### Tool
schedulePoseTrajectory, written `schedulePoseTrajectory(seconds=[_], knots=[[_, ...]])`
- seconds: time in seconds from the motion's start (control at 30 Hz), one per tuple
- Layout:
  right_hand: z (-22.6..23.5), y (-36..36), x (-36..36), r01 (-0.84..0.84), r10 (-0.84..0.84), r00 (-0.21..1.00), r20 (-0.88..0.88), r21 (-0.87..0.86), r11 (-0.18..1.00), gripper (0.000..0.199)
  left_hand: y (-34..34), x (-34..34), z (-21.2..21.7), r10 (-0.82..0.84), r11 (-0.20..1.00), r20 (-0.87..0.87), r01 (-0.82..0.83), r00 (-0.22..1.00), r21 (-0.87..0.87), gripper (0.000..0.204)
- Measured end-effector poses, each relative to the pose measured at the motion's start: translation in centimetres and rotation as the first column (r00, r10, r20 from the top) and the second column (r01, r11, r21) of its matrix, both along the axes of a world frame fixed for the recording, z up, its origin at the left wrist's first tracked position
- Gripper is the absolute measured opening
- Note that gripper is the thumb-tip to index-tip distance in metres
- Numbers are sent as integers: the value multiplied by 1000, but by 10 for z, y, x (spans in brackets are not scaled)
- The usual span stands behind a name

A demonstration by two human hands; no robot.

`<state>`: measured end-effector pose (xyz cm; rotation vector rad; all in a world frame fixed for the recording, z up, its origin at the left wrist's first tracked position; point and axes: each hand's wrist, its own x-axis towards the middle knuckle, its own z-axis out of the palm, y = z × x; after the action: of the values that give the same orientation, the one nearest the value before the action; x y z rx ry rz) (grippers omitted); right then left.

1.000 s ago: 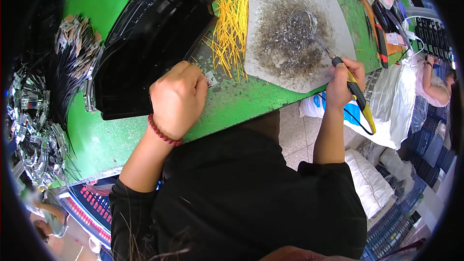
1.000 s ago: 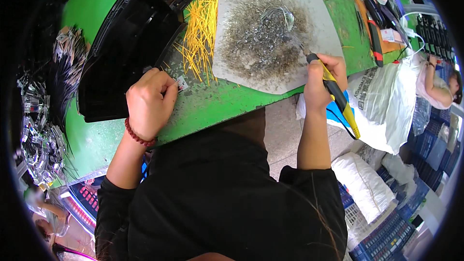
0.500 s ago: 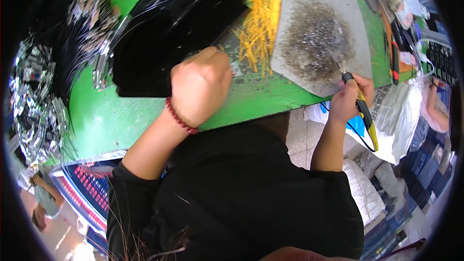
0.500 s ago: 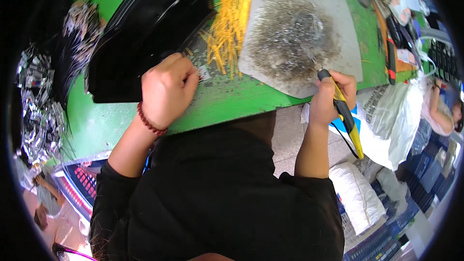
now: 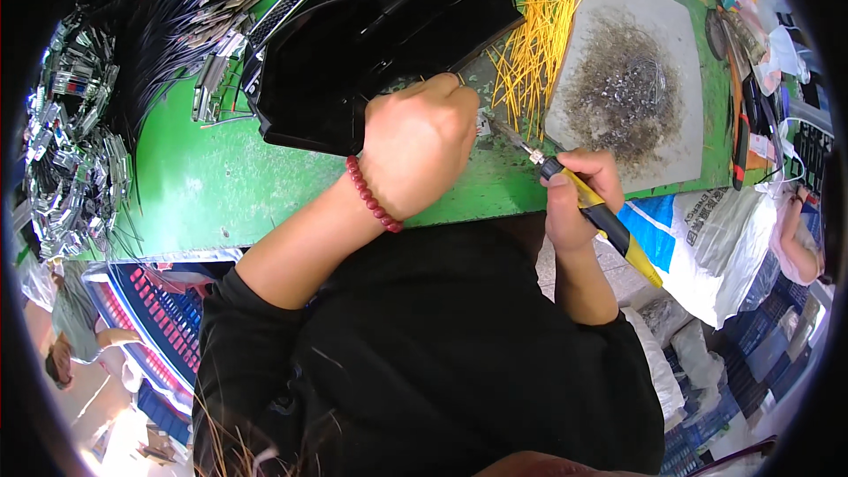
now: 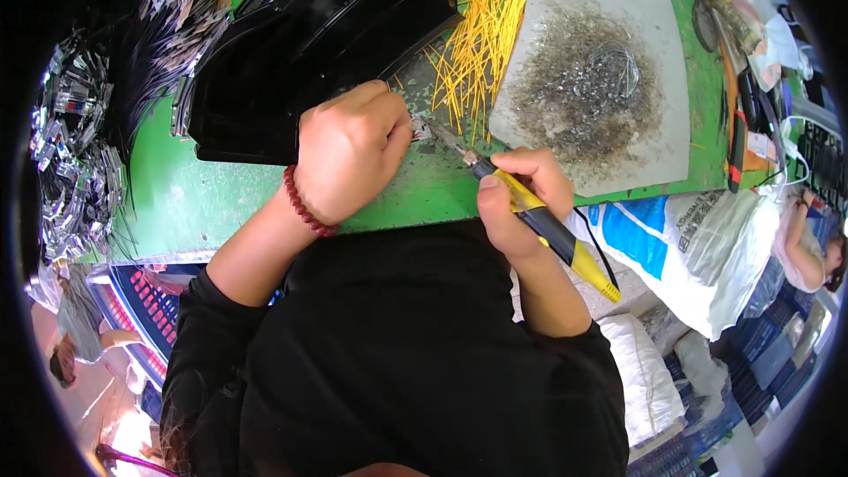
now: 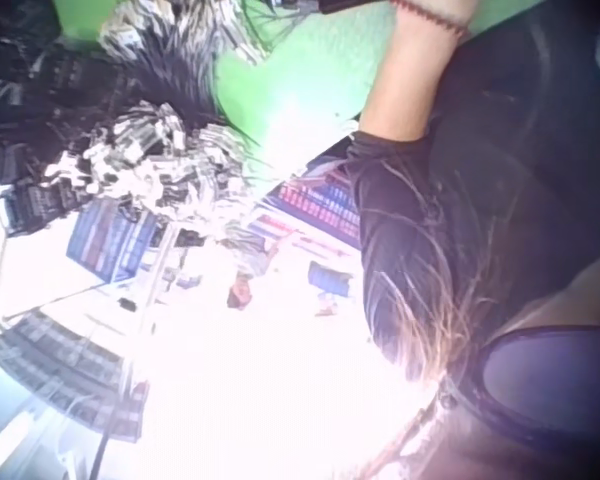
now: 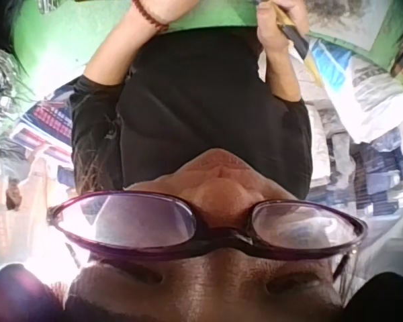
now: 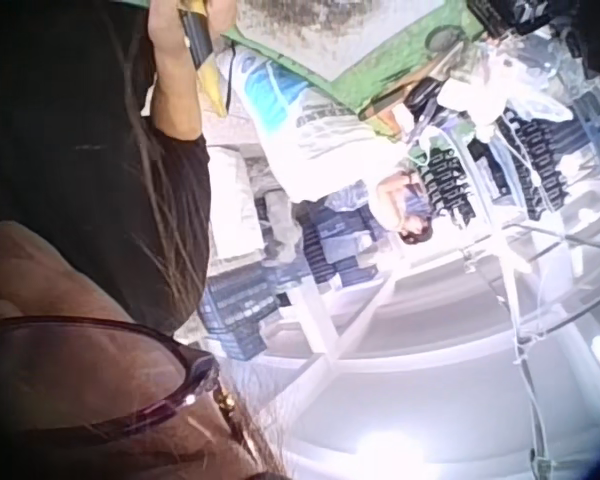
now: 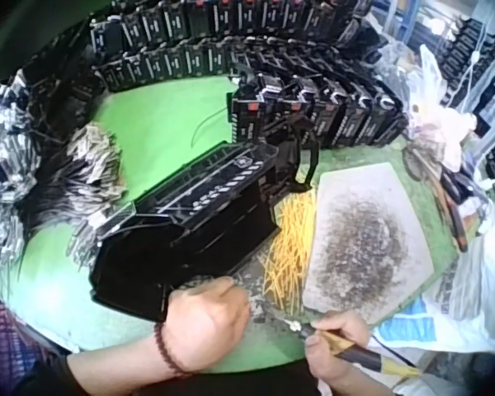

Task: The person solders electrical wires to a circuit board with a soldering iron, then assembles the completed component into a plastic toy housing.

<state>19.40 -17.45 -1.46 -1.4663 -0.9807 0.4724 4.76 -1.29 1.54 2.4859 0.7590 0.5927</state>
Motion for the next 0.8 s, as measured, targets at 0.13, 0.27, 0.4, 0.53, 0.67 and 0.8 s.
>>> schedulePoseTrajectory(seconds=[0.13,0.27,0.4,0.53,0.67,0.8], knots=[[4,2,0,-20,20,1000,11,-9,1000,17,0,1,1,-1,1000,7,1,1000,-19,11],[3,2,1,-49,50,999,20,-41,998,17,1,-1,0,-1,1000,-1,1,1000,-8,11],[2,1,1,-37,41,996,81,-42,998,18,0,0,1,5,1000,13,-5,1000,-16,11],[0,1,-1,-1,1,1000,17,6,1000,19,0,0,1,4,1000,0,-4,1000,-14,11],[3,2,1,-36,37,998,41,-7,999,21,1,0,1,-3,1000,3,3,1000,-13,11],[7,6,2,-69,70,980,187,-11,998,22,0,1,2,3,1000,6,-3,1000,-7,11]])
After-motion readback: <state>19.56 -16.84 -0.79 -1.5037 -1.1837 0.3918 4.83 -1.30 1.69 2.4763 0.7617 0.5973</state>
